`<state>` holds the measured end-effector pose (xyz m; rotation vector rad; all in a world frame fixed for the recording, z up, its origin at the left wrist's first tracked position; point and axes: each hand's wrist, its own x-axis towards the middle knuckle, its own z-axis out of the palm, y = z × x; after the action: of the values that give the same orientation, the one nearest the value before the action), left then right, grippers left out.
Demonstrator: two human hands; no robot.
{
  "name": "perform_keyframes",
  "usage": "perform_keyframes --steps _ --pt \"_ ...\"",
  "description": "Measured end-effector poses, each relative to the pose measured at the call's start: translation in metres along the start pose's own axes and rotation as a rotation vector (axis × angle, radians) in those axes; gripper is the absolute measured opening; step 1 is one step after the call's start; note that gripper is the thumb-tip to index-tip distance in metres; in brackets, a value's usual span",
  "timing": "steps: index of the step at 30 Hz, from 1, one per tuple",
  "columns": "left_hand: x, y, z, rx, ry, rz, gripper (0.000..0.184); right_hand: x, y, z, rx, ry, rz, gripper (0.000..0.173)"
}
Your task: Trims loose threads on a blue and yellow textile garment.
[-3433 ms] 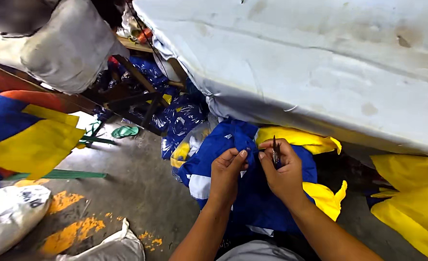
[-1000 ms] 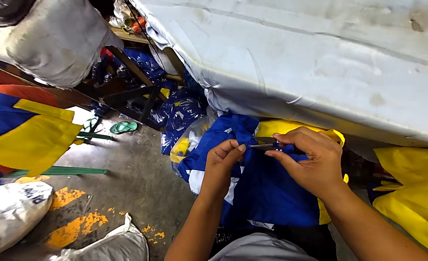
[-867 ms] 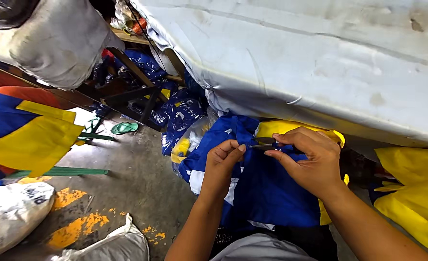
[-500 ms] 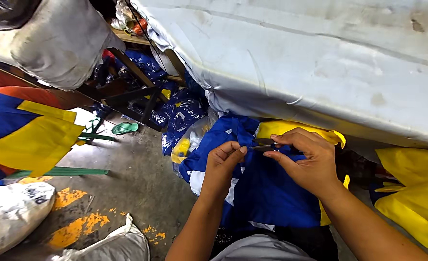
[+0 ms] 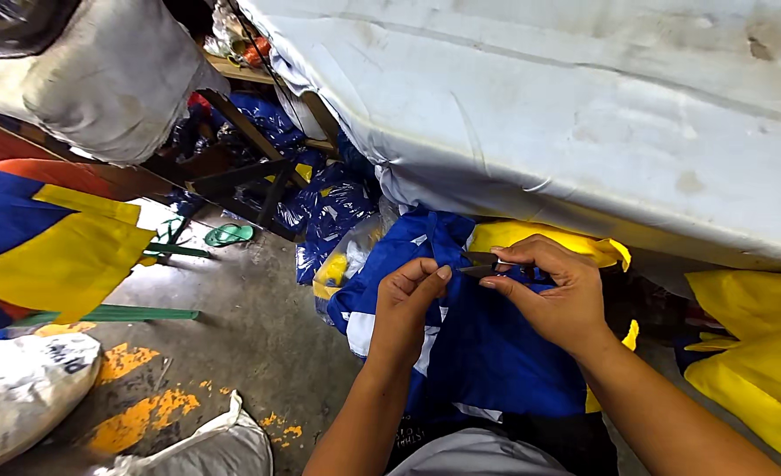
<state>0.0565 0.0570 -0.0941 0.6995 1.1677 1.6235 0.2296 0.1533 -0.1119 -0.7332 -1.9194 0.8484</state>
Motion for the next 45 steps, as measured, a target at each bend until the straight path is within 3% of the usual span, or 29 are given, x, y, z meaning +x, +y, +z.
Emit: perform_keyframes --steps 19,21,24,27,30,36,38,41,45 --pt "0.0 -0.002 -0.006 0.082 -0.083 0.049 0.018 0.012 -0.005 -0.013 -0.132 -0.134 -0.052 0.02" --pt "0.001 -0.001 -0.005 0.056 -0.059 0.016 0.019 0.014 -0.005 -0.017 -0.032 -0.223 -0.062 0.023" --pt "0.002 0.001 -0.005 0.015 -0.027 -0.04 0.02 0.016 -0.009 -0.019 0.28 -0.346 0.065 0.024" --pt "0.002 0.0 -0.002 -0.002 -0.016 -0.046 0.021 0.013 -0.016 -0.008 0.218 -0.227 0.121 0.032" --pt "0.002 -0.001 0.003 0.003 0.003 -0.03 0.022 0.009 -0.02 0.008 0.05 -0.104 0.063 0.032" --pt "-0.002 -0.003 0.009 0.005 0.072 -0.033 0.022 -0.006 -0.011 0.038 -0.129 0.122 -0.196 0.012" --pt "-0.002 -0.003 0.009 -0.091 0.066 -0.148 0.026 -0.009 -0.016 0.042 0.0 0.138 -0.117 0.008" --pt "0.0 -0.003 0.004 -0.239 0.04 -0.282 0.029 -0.003 -0.028 0.029 0.363 0.022 0.212 0.009" --pt "0.004 -0.001 0.001 -0.268 0.063 -0.322 0.028 0.005 -0.024 -0.004 0.206 -0.13 0.281 0.039"
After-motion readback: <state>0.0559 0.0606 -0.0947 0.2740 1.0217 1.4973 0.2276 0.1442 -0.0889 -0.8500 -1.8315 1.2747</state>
